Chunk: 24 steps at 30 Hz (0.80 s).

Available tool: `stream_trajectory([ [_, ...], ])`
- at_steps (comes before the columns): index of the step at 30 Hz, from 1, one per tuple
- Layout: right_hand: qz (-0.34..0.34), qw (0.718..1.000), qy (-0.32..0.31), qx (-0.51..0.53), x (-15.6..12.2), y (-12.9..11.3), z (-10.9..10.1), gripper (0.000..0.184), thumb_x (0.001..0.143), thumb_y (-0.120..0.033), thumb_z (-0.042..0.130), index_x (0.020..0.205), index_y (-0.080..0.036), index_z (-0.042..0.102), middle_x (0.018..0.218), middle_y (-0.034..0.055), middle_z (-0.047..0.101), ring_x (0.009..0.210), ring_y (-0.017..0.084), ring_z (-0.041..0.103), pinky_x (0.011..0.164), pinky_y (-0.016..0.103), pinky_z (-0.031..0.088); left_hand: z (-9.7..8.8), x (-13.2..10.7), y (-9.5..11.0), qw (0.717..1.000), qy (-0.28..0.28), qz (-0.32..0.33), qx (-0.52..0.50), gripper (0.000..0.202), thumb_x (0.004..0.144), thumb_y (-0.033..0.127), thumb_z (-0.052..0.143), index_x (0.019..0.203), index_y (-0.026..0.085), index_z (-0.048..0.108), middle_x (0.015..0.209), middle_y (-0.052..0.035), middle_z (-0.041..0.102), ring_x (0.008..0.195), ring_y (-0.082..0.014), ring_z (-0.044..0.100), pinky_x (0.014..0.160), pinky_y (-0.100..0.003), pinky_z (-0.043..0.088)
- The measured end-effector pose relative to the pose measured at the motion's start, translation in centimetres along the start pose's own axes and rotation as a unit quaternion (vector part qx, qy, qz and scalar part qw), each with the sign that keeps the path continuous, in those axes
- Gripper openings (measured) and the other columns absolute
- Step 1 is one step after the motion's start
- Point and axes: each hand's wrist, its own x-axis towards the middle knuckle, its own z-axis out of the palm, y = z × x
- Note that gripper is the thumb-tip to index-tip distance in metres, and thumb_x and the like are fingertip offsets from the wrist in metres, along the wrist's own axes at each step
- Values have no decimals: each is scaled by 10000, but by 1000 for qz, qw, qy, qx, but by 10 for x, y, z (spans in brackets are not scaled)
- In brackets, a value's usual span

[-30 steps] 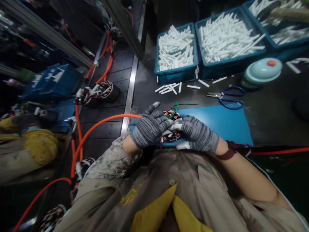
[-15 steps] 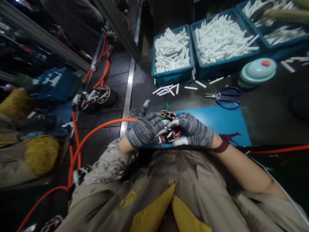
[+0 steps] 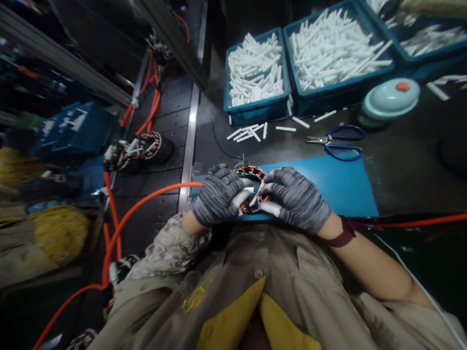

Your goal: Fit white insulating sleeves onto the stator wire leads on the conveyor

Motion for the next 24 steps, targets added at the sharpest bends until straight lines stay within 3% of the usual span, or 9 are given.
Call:
stream_trajectory([
  [4, -27, 997, -61, 27, 5, 2, -5, 417, 845, -513, 771, 1086, -174, 740, 1210, 154, 683, 1134, 333, 640, 997, 516, 534, -2, 2, 4, 999, 4, 9, 33, 353, 1014, 355, 483, 1149, 190, 765, 983, -114, 764, 959, -277, 664, 904, -455, 463],
  [7, -19, 996, -78, 40, 13, 7, 0, 367, 833, -513, 788, 966, -173, 752, 1136, 142, 703, 1052, 316, 648, 939, 504, 536, -1, -2, 2, 999, 15, 2, 50, 358, 1012, 381, 489, 1142, 195, 765, 979, -114, 766, 930, -283, 655, 859, -450, 457],
  [10, -31, 997, -50, 47, 18, 4, 10, 247, 875, -430, 763, 838, -189, 722, 1036, 108, 734, 1009, 295, 657, 934, 512, 517, 5, -9, -2, 998, 17, -18, 60, 338, 1015, 381, 494, 1124, 211, 766, 1041, -102, 774, 962, -296, 660, 876, -470, 459],
  [14, -61, 998, 19, 17, 13, -10, 20, 45, 914, -265, 704, 912, -221, 713, 994, 64, 750, 1070, 274, 682, 951, 475, 535, 18, -11, -6, 994, 52, -75, 55, 313, 1033, 327, 490, 1177, 215, 745, 1125, -99, 772, 1009, -285, 679, 919, -460, 476],
  [18, -112, 993, 36, 12, 3, -13, 18, 97, 903, -227, 726, 993, -261, 729, 979, 30, 764, 1040, 249, 707, 963, 439, 552, 21, -5, -9, 982, 107, -156, 5, 351, 1073, 302, 426, 1157, 194, 749, 1066, -83, 781, 993, -227, 697, 915, -378, 518],
  [21, -19, 995, 50, 83, 1, -3, 10, 78, 920, -299, 728, 993, -274, 739, 1067, 43, 750, 1037, 246, 707, 974, 438, 563, 12, -7, -10, 984, 81, -139, -70, 360, 1078, 370, 448, 1160, 193, 750, 1064, -70, 785, 1014, -206, 702, 955, -356, 533],
  [24, 65, 988, 48, 135, 9, 7, 7, 301, 928, -345, 723, 1223, -288, 721, 1304, 78, 706, 1195, 280, 672, 1042, 457, 546, 4, -12, -15, 988, 72, -99, -90, 394, 1080, 403, 440, 1196, 174, 739, 1101, -83, 782, 1041, -214, 701, 969, -361, 531],
])
